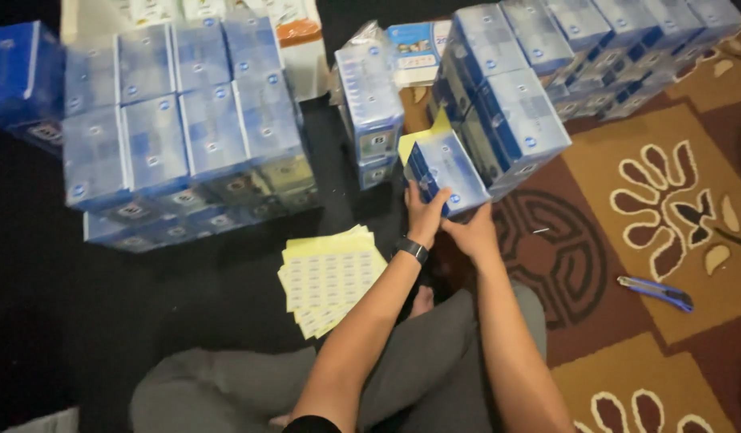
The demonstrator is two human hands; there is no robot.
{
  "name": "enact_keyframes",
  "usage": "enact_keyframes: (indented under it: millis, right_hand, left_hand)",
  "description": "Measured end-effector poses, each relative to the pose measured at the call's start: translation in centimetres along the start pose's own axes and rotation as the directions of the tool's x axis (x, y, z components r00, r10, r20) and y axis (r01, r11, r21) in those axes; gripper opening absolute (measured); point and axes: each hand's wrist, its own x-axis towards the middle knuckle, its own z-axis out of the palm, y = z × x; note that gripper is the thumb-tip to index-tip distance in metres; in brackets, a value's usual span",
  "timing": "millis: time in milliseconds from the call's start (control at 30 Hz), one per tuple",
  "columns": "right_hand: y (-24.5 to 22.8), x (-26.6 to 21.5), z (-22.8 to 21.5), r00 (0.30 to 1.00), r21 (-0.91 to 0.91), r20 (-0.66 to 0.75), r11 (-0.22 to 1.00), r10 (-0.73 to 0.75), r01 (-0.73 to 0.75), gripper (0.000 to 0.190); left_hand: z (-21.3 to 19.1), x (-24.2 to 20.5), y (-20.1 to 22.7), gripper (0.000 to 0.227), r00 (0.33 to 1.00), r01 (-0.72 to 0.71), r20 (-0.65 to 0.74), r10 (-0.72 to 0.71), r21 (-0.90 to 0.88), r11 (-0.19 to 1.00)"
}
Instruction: The person picks up a small blue box, peels a yellow sticker from a sheet, and applies it to the box by hand.
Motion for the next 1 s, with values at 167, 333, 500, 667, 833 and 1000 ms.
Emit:
enact_keyframes:
  millis: [167, 333, 500, 667, 833, 1000]
  right_hand:
    - [1.3, 3.7, 1.3, 0.989, -0.105, 0.066, 0.987, 0.131, -0.124, 0.124]
    - [5.7, 8.6, 3.7, 0.984, -0.067, 0.020, 0.982, 0.179, -0.178, 0.107]
    - [4.2, 7.3, 3.3, 0.981, -0.187, 0.109, 0.972, 0.163, -0.141, 0.100]
    - [0.8, 4.4, 2.2, 0.971, -0.277, 0.199, 0.958, 0.133, -0.074, 0.102]
    - [-4.7, -3.0, 0.0, 0.964, -0.265, 0.248, 0.964, 0.092, -0.024, 0.103]
    - [-5.2, -8.5, -0.9, 0.948, -0.253, 0.314, 0.958, -0.049, 0.134, 0.092]
  left_hand:
    - [1.4, 4.9, -3.0, 0.103, 1.000, -0.011, -0.014, 0.013, 0.077, 0.997]
    - [2.8, 7.5, -4.8, 0.102, 0.999, -0.039, -0.035, 0.042, 0.078, 0.996]
    - [2.2, 5.6, -2.3, 0.099, 0.996, 0.029, 0.077, -0.038, 0.125, 0.992]
    - [0.4, 7.6, -4.9, 0.083, 0.987, 0.051, 0.132, -0.093, 0.289, 0.956]
    - [-4.4, 4.7, -4.1, 0.057, 0.955, -0.072, 0.296, 0.015, 0.184, 0.980]
    - [-14.9, -1.7, -1.2, 0.045, 0.921, -0.115, 0.370, 0.121, -0.040, 0.993]
